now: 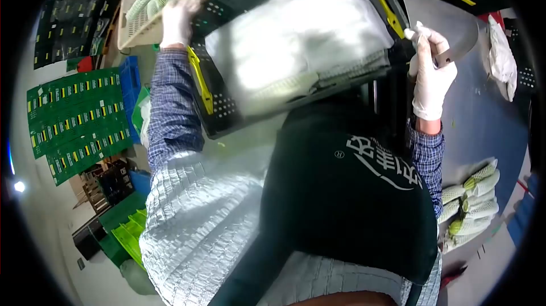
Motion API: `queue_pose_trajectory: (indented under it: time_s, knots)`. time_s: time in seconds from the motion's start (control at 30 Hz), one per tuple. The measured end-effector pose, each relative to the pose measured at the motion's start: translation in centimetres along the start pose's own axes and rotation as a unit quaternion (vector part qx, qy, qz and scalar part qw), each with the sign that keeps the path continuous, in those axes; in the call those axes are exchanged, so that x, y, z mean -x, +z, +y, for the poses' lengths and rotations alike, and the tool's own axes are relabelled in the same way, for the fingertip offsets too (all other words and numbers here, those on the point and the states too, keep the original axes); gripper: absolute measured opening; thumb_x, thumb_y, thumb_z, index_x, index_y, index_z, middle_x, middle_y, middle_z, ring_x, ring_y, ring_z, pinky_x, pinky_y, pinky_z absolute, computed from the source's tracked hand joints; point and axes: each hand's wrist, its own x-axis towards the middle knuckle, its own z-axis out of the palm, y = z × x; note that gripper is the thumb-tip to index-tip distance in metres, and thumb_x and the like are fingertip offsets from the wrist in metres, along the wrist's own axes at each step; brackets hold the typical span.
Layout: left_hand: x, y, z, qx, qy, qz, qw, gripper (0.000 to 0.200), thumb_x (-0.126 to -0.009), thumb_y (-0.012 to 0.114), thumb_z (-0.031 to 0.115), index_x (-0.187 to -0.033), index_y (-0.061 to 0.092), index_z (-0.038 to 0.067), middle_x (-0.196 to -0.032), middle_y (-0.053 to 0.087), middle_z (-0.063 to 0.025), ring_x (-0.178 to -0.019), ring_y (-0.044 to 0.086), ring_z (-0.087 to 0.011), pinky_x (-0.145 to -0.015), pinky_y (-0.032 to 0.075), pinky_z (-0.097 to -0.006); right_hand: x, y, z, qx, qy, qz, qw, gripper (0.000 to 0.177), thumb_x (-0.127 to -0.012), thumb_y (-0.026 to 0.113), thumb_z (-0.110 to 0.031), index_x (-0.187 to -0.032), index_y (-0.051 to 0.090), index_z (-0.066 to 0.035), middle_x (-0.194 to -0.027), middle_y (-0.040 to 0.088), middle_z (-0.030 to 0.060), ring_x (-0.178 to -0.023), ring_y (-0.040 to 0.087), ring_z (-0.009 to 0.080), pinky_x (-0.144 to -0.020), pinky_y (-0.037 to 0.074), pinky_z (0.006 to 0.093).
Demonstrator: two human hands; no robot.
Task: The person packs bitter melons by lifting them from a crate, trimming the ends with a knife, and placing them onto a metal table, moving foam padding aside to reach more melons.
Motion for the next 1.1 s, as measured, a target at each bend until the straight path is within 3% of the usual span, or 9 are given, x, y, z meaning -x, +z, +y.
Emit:
queue_pose_trajectory:
  time_s: [0.07,0.13,0.2,0.23,0.37,0.5,0.7,0.83,1.1]
  knots:
    - [5.8,4.7,-2.1,-0.178,-0.056,-0.246,0.951,0.017,-0.089,0.064,0.002,-0.106,0.066,0.002,-0.099,0.067,-0.0064,-0.098,0.063,-0.0166,-0.088,0.052,-0.0284,0.0,-0.5,0.8,0.025,-0.020,0.004,0.999,0.020,-0.098,0.064,-0.011,-0.115,0.067,0.000,-0.093,0.074,0.0060,-0.051,0.041,-0.0010,-0.047,0.031,0.0169]
    - [9.7,6.4,-9.1,-0.302,-0.133,-0.401,0.855,0.023,-0.089,0.073,0.019,-0.103,0.065,0.003,-0.095,0.065,-0.0033,-0.095,0.061,-0.0162,-0.085,0.051,-0.0283,0.2,-1.0,0.7,0.052,-0.002,0.020,0.998,0.020,-0.098,0.065,-0.013,-0.114,0.068,-0.001,-0.088,0.074,0.0044,-0.050,0.041,-0.0009,-0.047,0.030,0.0172]
    - [13.6,7.9,-9.2,-0.472,-0.104,-0.500,0.719,0.046,-0.076,0.080,0.033,-0.111,0.065,0.008,-0.106,0.066,-0.0082,-0.101,0.062,-0.0222,-0.095,0.049,-0.0380,0.4,-1.5,1.1,0.054,0.026,0.031,0.998,0.020,-0.098,0.065,-0.013,-0.114,0.068,-0.001,-0.087,0.074,0.0042,-0.050,0.041,-0.0009,-0.046,0.029,0.0173]
    - [14.6,4.8,-18.4,-0.479,0.032,-0.574,0.663,0.058,-0.071,0.081,0.034,-0.118,0.064,0.005,-0.116,0.064,-0.0163,-0.112,0.061,-0.0298,-0.100,0.047,-0.0387,0.5,-1.7,1.4,0.053,0.039,0.036,0.997,0.020,-0.098,0.065,-0.013,-0.113,0.069,-0.001,-0.087,0.074,0.0041,-0.050,0.041,-0.0009,-0.046,0.029,0.0173]
    - [17.6,9.7,-11.7,-0.530,-0.093,-0.485,0.689,0.074,-0.069,0.081,0.031,-0.130,0.058,-0.002,-0.125,0.061,-0.0246,-0.125,0.054,-0.0375,-0.107,0.043,-0.0389,1.0,-0.8,2.3,0.055,0.043,0.019,0.997,0.022,-0.100,0.063,-0.015,-0.114,0.068,0.000,-0.093,0.073,0.0071,-0.047,0.036,0.0005,-0.043,0.028,0.0188]
    - [16.8,7.7,-13.9,-0.510,-0.080,-0.460,0.722,0.073,-0.072,0.079,0.031,-0.131,0.056,-0.004,-0.121,0.063,-0.0218,-0.117,0.059,-0.0342,-0.103,0.047,-0.0375,1.3,-0.2,2.3,0.103,0.049,0.005,0.993,0.022,-0.100,0.063,-0.017,-0.115,0.068,-0.002,-0.087,0.071,0.0032,-0.047,0.038,0.0004,-0.043,0.027,0.0193]
    - [15.1,2.1,-11.8,-0.173,-0.292,-0.365,0.867,0.069,-0.077,0.075,0.033,-0.132,0.055,-0.004,-0.119,0.064,-0.0201,-0.110,0.063,-0.0334,-0.097,0.051,-0.0395,1.2,-1.1,1.3,0.138,0.116,-0.006,0.984,0.029,-0.099,0.065,-0.034,-0.110,0.073,-0.009,-0.074,0.063,-0.0050,-0.058,0.046,0.0013,-0.053,0.036,0.0198]
    - [14.6,4.7,-8.5,0.049,-0.291,-0.325,0.899,0.067,-0.079,0.073,0.033,-0.132,0.055,-0.005,-0.118,0.064,-0.0197,-0.107,0.063,-0.0332,-0.094,0.053,-0.0401,1.3,0.3,1.2,0.135,0.128,-0.044,0.982,0.019,-0.095,0.067,-0.021,-0.099,0.071,-0.002,-0.078,0.066,0.0001,-0.066,0.055,0.0045,-0.059,0.041,0.0220]
    - [15.3,12.7,-3.3,0.266,-0.252,-0.366,0.855,0.066,-0.082,0.070,0.034,-0.132,0.054,-0.004,-0.118,0.065,-0.0193,-0.104,0.064,-0.0328,-0.091,0.054,-0.0409,0.3,5.2,-1.9,0.063,-0.140,-0.191,0.970,0.024,-0.090,0.072,-0.007,-0.113,0.070,-0.002,-0.073,0.069,0.0007,-0.058,0.059,0.0055,-0.054,0.045,0.0250]
